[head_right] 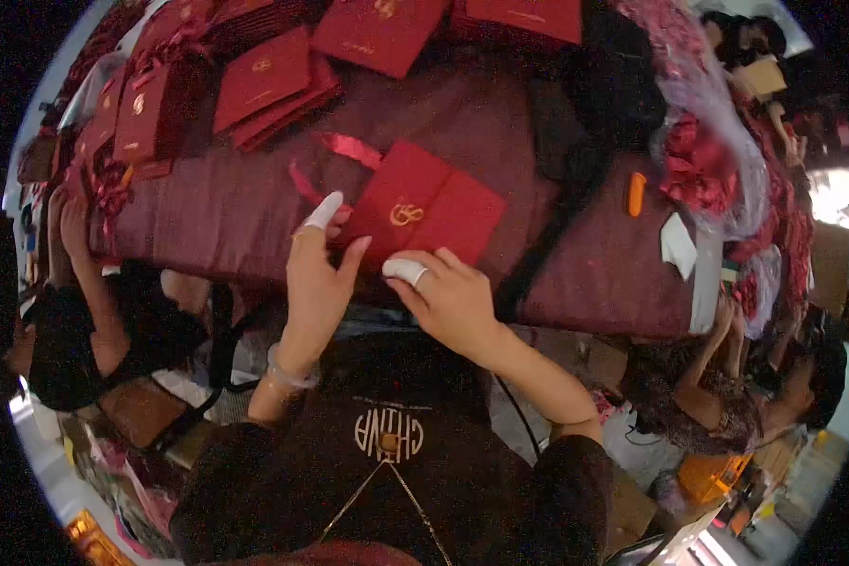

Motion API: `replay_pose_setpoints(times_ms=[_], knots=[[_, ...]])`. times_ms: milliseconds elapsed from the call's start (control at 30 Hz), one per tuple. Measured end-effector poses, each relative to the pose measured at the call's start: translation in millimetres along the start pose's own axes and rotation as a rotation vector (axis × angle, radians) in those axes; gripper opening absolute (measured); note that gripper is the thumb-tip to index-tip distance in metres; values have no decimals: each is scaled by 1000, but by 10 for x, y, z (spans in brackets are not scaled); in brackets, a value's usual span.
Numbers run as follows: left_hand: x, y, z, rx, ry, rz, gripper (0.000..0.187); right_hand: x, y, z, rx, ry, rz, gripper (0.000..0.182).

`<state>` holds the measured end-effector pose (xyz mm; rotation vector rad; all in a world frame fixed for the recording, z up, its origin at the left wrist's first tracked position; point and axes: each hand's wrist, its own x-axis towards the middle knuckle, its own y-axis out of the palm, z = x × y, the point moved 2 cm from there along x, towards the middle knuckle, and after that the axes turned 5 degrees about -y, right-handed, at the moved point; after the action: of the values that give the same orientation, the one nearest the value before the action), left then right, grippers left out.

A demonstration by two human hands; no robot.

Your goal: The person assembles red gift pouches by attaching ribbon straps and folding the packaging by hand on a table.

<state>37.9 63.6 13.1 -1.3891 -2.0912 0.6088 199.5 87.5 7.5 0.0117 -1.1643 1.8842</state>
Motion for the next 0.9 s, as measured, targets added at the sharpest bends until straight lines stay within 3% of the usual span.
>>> replay_pose_setpoints(times_ms=[67, 100, 167, 333, 400, 467, 667, 767, 900], knots=[[-12, -32, -50, 104, 72, -15, 51, -20, 17, -31, 9, -46, -57, 16], [-45, -47, -83, 72, -60, 35, 52, -34, -16, -41, 1, -51, -56, 16], [-97, 38, 11, -109, -27, 1, 54, -63, -56, -105, 27, -51, -29, 20], [-224, 118, -51, -50, -156, 85, 57, -156, -57, -185, 64, 4, -68, 18], [-230, 116, -11, -253, -225, 136, 55, -142, -64, -168, 87, 14, -142, 18], [-250, 92, -13, -383, -234, 126, 53, -126, -106, -172, 83, 66, -73, 19], [-193, -19, 37, -551, -302, 241, 45, -129, -51, -187, 79, 29, -184, 17], [-219, 6, 108, -441, -219, 215, 44, -120, -63, -192, 73, 56, -121, 18], [-205, -29, -38, -402, -281, 209, 49, -92, -94, -220, 123, 68, -50, 22]])
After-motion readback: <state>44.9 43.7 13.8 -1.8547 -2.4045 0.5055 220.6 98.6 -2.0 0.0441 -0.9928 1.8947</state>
